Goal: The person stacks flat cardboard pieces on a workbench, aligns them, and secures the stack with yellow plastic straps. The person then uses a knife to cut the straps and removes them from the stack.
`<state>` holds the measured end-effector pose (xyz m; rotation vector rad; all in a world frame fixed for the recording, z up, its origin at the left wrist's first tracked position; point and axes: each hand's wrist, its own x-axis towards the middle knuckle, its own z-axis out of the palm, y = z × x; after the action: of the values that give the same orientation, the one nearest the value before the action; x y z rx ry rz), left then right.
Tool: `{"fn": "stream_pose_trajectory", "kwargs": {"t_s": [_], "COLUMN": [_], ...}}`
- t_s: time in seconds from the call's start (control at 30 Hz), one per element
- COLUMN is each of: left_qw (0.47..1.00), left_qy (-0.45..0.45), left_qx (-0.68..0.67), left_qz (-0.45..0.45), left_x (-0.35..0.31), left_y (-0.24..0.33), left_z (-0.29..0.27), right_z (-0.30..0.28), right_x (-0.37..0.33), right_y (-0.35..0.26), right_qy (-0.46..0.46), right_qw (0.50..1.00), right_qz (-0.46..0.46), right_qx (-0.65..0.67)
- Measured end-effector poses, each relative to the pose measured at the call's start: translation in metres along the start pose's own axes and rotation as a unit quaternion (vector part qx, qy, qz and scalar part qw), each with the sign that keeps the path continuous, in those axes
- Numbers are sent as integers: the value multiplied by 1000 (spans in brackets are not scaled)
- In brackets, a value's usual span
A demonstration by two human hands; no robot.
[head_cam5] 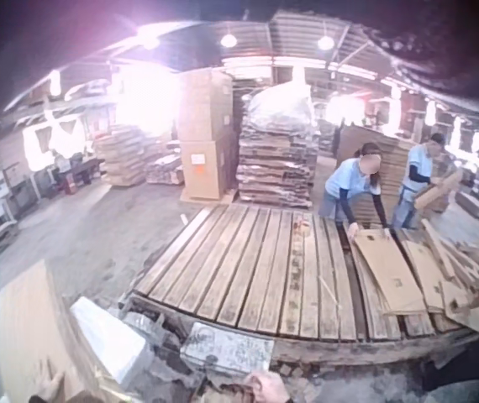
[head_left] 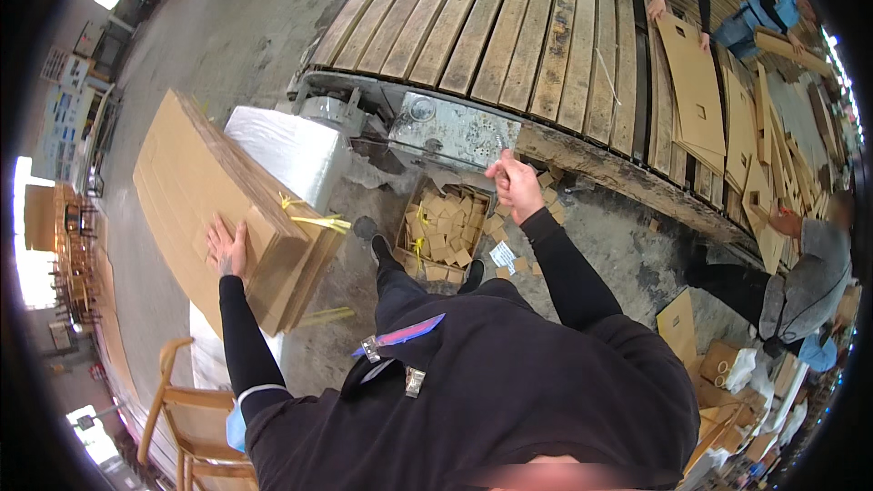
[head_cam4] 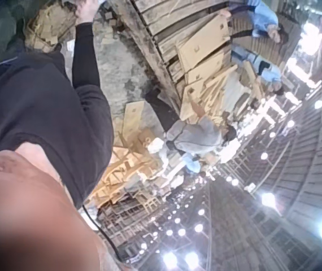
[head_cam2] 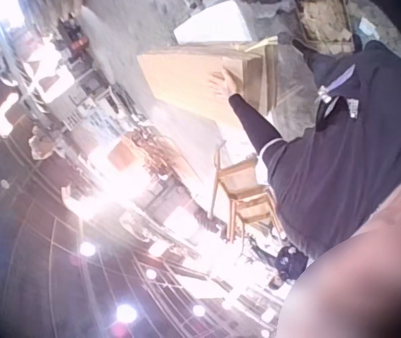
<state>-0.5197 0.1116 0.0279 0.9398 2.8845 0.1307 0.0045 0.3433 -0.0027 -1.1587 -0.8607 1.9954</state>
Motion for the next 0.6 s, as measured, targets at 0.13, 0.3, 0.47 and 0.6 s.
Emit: {"fn": "stream_pose_trajectory", "kwargs": {"t_s": [0.13,0.3,0.47,0.6], "left_qw": [999,999,1000,1000], "left_qy": [-32,-26,-13,-11], "left_qx": [7,19,19,19], "left_qz": [-25,-11,-7,-7], "left_x": [3,8,13,16], "left_y": [-1,-3,-6,-11], "left_z": [3,4,9,13], "right_z": [-27,-35,-30,-27], "right_x": [-12,-15,-7,5], "right_y": [14,37,54,66], "right_qy": [57,30,-16,-37], "right_qw": [996,994,993,990], "right_qz": [58,99,111,133], "right_qx": [-48,-21,-26,-5]}}
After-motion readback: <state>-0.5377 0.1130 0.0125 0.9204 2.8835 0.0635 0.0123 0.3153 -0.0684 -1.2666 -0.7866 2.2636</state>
